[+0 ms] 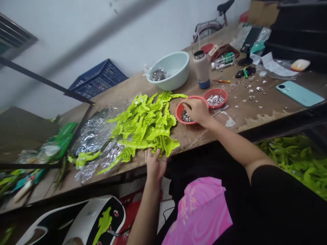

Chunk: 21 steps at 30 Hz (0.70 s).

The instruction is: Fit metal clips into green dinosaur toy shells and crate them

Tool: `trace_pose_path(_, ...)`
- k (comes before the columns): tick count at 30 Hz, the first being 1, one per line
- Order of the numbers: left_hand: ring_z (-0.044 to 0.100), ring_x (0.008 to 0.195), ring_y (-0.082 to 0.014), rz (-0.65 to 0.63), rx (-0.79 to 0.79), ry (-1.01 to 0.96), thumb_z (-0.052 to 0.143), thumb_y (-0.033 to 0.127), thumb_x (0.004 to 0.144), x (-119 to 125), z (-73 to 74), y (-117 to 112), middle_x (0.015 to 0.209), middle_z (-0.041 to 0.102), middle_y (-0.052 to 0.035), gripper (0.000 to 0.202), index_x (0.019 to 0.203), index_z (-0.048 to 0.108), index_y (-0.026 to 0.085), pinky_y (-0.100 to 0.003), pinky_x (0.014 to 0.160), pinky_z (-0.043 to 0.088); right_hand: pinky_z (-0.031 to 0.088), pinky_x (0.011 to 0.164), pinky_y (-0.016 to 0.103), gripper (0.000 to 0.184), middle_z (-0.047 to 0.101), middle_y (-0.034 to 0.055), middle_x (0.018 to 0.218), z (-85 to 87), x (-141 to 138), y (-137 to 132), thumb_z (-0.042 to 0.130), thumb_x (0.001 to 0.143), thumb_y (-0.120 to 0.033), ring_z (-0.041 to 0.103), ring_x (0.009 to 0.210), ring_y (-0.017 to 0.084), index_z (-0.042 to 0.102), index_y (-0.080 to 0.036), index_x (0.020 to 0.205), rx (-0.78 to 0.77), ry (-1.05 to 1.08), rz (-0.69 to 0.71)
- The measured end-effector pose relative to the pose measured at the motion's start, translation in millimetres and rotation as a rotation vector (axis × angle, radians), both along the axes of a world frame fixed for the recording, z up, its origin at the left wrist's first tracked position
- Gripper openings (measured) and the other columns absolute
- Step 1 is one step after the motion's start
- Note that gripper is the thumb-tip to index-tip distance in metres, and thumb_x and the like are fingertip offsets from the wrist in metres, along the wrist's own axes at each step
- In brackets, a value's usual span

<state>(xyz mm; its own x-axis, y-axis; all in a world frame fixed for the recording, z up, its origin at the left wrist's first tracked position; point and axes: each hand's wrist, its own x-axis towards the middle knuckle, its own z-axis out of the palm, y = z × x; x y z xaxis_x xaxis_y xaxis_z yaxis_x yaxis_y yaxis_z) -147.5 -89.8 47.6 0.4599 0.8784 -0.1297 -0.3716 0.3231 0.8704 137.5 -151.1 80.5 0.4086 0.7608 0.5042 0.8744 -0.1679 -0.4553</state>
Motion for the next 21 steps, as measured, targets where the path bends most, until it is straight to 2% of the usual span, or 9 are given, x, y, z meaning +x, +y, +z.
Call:
trace_pose_path(1, 0.081, 0.084, -0.0159, -0.004, 0.019, 0.010, 0.115, 0.033, 0.053, 4, 4.2, 9, 0.098, 0.082, 0.0047, 0.072, 0.101, 0.062, 0.024, -0.039, 0.094, 0.071, 0.057, 0.110, 0.044, 0.043, 0.079, 0.0210, 0.144, 7.4, 15, 16, 0.050, 0.114, -0.024, 0.076, 0.132, 0.033, 0.077, -0.013, 0.146, -0.285, 0.000, 0.027)
trace_pose_path(3, 0.080, 0.081, -0.0146, -0.028, 0.056, 0.027, 0.115, 0.030, 0.052, 17, 11.5, 28, 0.098, 0.082, 0.0040, 0.072, 0.103, 0.064, 0.024, -0.036, 0.089, 0.071, 0.059, 0.100, 0.041, 0.036, 0.084, 0.0245, 0.127, 15.0, 32, 44, 0.072, 0.101, -0.020, 0.080, 0.119, 0.038, 0.084, -0.009, 0.132, -0.585, 0.006, 0.127)
trace_pose_path(4, 0.081, 0.082, -0.0153, -0.045, 0.077, 0.032, 0.114, 0.028, 0.053, 28, 14.4, 36, 0.100, 0.083, 0.0025, 0.073, 0.107, 0.065, 0.024, -0.034, 0.088, 0.071, 0.058, 0.093, 0.039, 0.031, 0.085, 0.0255, 0.116, 15.5, 36, 54, 0.078, 0.093, -0.015, 0.082, 0.110, 0.039, 0.088, -0.007, 0.122, -0.659, 0.005, 0.175)
trace_pose_path(5, 0.081, 0.085, -0.0164, -0.063, 0.098, 0.032, 0.114, 0.027, 0.054, 41, 16.6, 44, 0.104, 0.083, 0.0005, 0.074, 0.111, 0.067, 0.024, -0.033, 0.086, 0.071, 0.057, 0.087, 0.037, 0.026, 0.086, 0.0256, 0.107, 14.5, 39, 62, 0.080, 0.089, -0.010, 0.082, 0.102, 0.038, 0.089, -0.005, 0.112, -0.690, 0.005, 0.209)
trace_pose_path(7, 0.082, 0.090, -0.0187, -0.096, 0.129, 0.019, 0.113, 0.030, 0.057, 74, 19.6, 59, 0.110, 0.084, -0.0033, 0.074, 0.118, 0.069, 0.024, -0.031, 0.083, 0.070, 0.054, 0.081, 0.033, 0.022, 0.086, 0.0226, 0.104, 11.2, 43, 70, 0.076, 0.091, -0.008, 0.082, 0.095, 0.033, 0.090, -0.007, 0.107, -0.722, 0.002, 0.256)
trace_pose_path(10, 0.082, 0.095, -0.0203, -0.138, 0.152, -0.052, 0.112, 0.038, 0.058, 136, 22.9, 80, 0.114, 0.084, -0.0055, 0.078, 0.123, 0.071, 0.026, -0.029, 0.082, 0.069, 0.051, 0.082, 0.030, 0.029, 0.087, 0.0152, 0.115, 10.4, 57, 68, 0.066, 0.101, -0.013, 0.081, 0.100, 0.027, 0.089, -0.014, 0.117, -0.695, -0.002, 0.297)
trace_pose_path(14, 0.081, 0.093, -0.0216, -0.066, 0.129, -0.205, 0.112, 0.036, 0.047, 206, 24.2, 112, 0.105, 0.084, -0.0017, 0.091, 0.128, 0.070, 0.030, -0.032, 0.086, 0.069, 0.052, 0.090, 0.031, 0.034, 0.084, 0.0180, 0.129, 13.2, 74, 62, 0.064, 0.103, -0.014, 0.079, 0.112, 0.028, 0.084, -0.011, 0.130, -0.707, -0.023, 0.318)
trace_pose_path(17, 0.081, 0.097, -0.0246, -0.053, 0.113, -0.227, 0.110, 0.036, 0.048, 224, 18.7, 125, 0.107, 0.084, -0.0013, 0.095, 0.133, 0.068, 0.032, -0.036, 0.090, 0.068, 0.053, 0.095, 0.034, 0.038, 0.082, 0.0201, 0.132, 8.1, 70, 61, 0.071, 0.097, -0.012, 0.078, 0.119, 0.034, 0.084, -0.012, 0.132, -0.825, -0.043, 0.395)
trace_pose_path(21, 0.080, 0.107, -0.0257, -0.047, 0.190, -0.233, 0.107, 0.038, 0.058, 215, 10.8, 123, 0.119, 0.083, -0.0027, 0.086, 0.135, 0.068, 0.036, -0.036, 0.094, 0.067, 0.054, 0.094, 0.039, 0.036, 0.084, 0.0192, 0.121, 1.3, 65, 60, 0.065, 0.098, -0.008, 0.080, 0.114, 0.036, 0.088, -0.015, 0.124, -0.861, -0.031, 0.413)
